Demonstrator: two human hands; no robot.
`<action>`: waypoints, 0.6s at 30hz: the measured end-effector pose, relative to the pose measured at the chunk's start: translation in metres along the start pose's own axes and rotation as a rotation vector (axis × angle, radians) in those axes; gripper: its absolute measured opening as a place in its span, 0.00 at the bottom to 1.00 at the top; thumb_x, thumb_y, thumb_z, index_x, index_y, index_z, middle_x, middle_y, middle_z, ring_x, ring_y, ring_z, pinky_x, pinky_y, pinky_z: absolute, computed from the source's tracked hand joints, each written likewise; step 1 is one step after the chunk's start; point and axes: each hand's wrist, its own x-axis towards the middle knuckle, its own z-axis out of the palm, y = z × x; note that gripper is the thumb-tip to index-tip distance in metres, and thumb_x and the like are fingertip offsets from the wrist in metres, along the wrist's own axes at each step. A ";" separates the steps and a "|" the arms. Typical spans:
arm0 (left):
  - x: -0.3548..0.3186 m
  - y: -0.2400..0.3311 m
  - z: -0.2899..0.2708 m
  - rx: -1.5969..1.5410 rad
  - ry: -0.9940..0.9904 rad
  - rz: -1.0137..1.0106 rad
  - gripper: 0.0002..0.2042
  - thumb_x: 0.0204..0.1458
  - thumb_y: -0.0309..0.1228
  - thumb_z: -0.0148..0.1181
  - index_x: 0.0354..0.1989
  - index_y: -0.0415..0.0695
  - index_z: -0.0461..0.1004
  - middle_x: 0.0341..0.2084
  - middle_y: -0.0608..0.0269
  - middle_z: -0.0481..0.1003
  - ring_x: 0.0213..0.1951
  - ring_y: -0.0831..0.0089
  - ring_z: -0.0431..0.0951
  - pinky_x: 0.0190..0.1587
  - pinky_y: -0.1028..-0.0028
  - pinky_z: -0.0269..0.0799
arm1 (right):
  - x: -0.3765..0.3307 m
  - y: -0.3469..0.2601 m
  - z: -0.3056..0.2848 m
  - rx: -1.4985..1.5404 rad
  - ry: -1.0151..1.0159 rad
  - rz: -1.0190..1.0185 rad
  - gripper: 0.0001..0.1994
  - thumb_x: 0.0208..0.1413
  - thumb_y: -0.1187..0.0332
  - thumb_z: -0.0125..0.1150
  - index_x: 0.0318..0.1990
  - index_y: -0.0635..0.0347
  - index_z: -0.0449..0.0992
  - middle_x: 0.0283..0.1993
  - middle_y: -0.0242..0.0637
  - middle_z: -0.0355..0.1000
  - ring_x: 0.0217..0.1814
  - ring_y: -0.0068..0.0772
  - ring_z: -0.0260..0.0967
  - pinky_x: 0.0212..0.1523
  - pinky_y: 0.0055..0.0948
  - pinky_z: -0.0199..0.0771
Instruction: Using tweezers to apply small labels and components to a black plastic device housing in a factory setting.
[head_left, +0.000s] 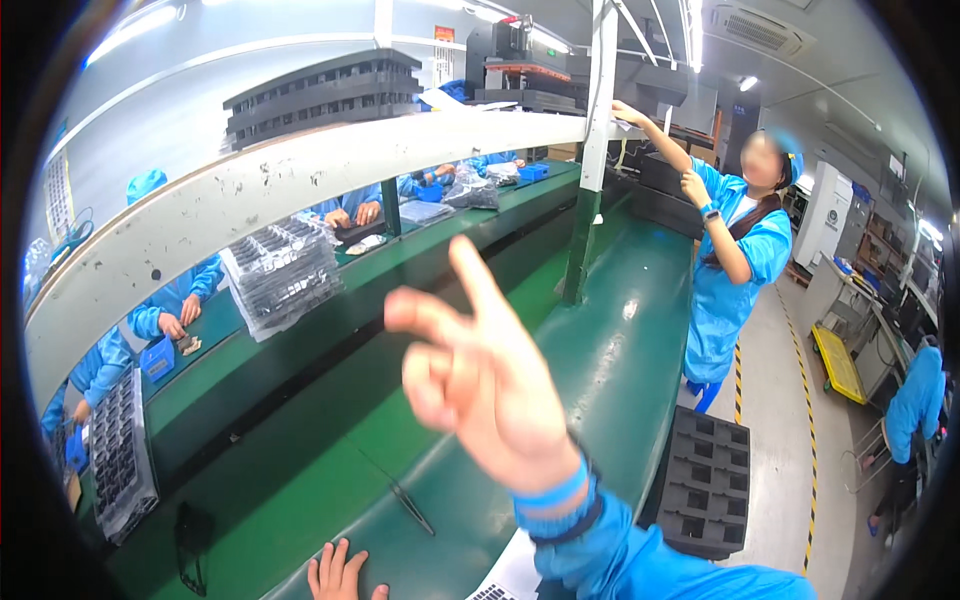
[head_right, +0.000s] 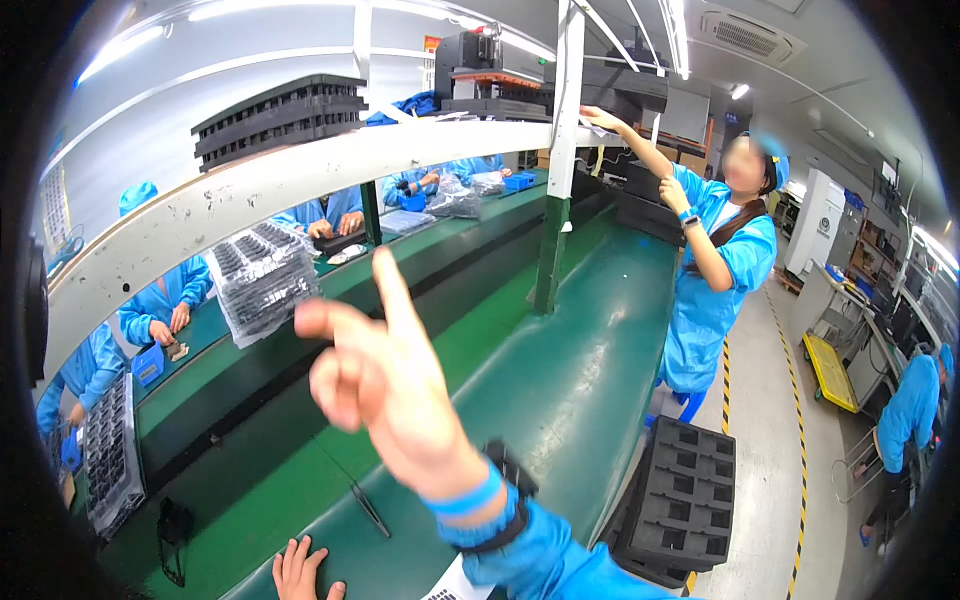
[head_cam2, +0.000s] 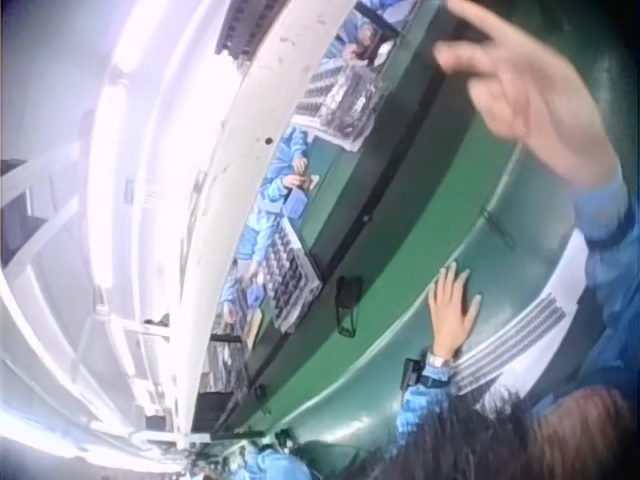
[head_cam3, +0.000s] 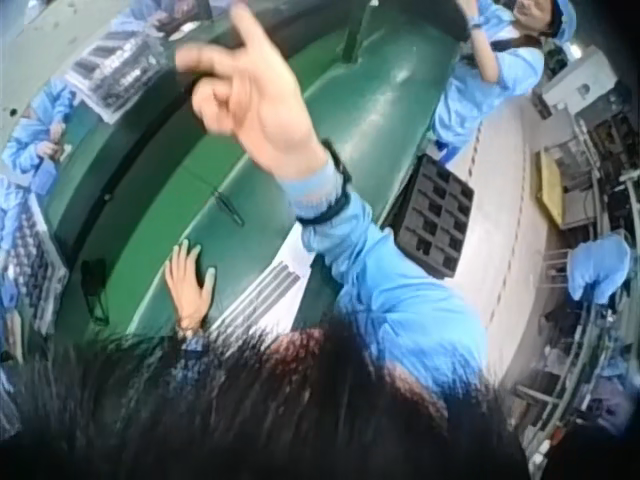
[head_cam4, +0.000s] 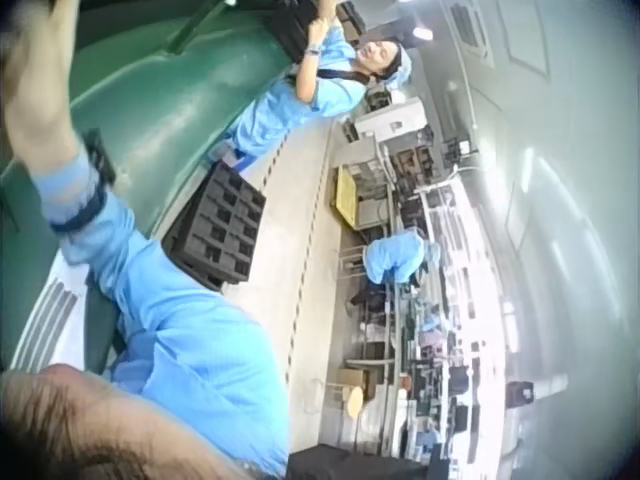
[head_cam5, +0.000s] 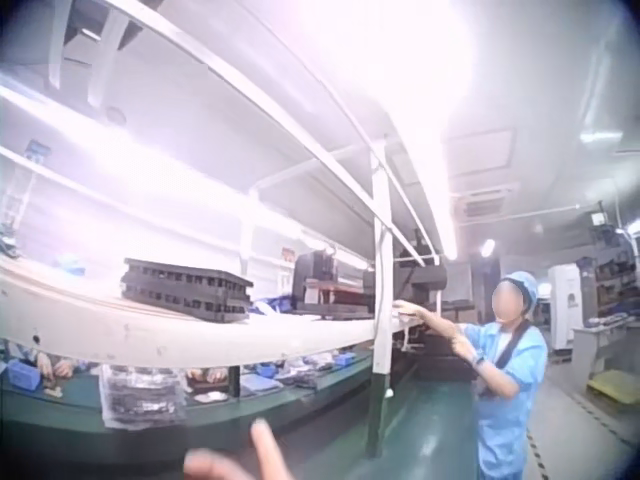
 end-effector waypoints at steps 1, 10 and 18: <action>-0.005 -0.002 -0.001 0.003 0.009 -0.021 0.26 0.58 0.40 0.61 0.64 0.44 0.69 0.71 0.51 0.62 0.73 0.50 0.56 0.74 0.48 0.44 | 0.022 0.004 0.000 -0.002 0.003 -0.050 0.45 0.68 0.65 0.51 0.79 0.47 0.23 0.61 0.47 0.69 0.31 0.30 0.67 0.26 0.24 0.65; -0.005 -0.004 0.000 0.000 0.036 0.014 0.25 0.59 0.40 0.60 0.64 0.44 0.69 0.70 0.51 0.63 0.73 0.50 0.56 0.74 0.48 0.45 | -0.017 0.011 0.012 0.107 0.076 0.220 0.32 0.64 0.65 0.55 0.75 0.56 0.54 0.41 0.33 0.70 0.27 0.20 0.57 0.27 0.22 0.59; -0.006 -0.001 0.002 0.015 0.028 0.016 0.26 0.60 0.38 0.60 0.65 0.43 0.69 0.70 0.48 0.63 0.72 0.48 0.58 0.74 0.47 0.45 | -0.056 0.048 0.025 0.220 -0.111 0.239 0.07 0.69 0.68 0.53 0.48 0.59 0.72 0.26 0.26 0.64 0.24 0.16 0.55 0.25 0.20 0.54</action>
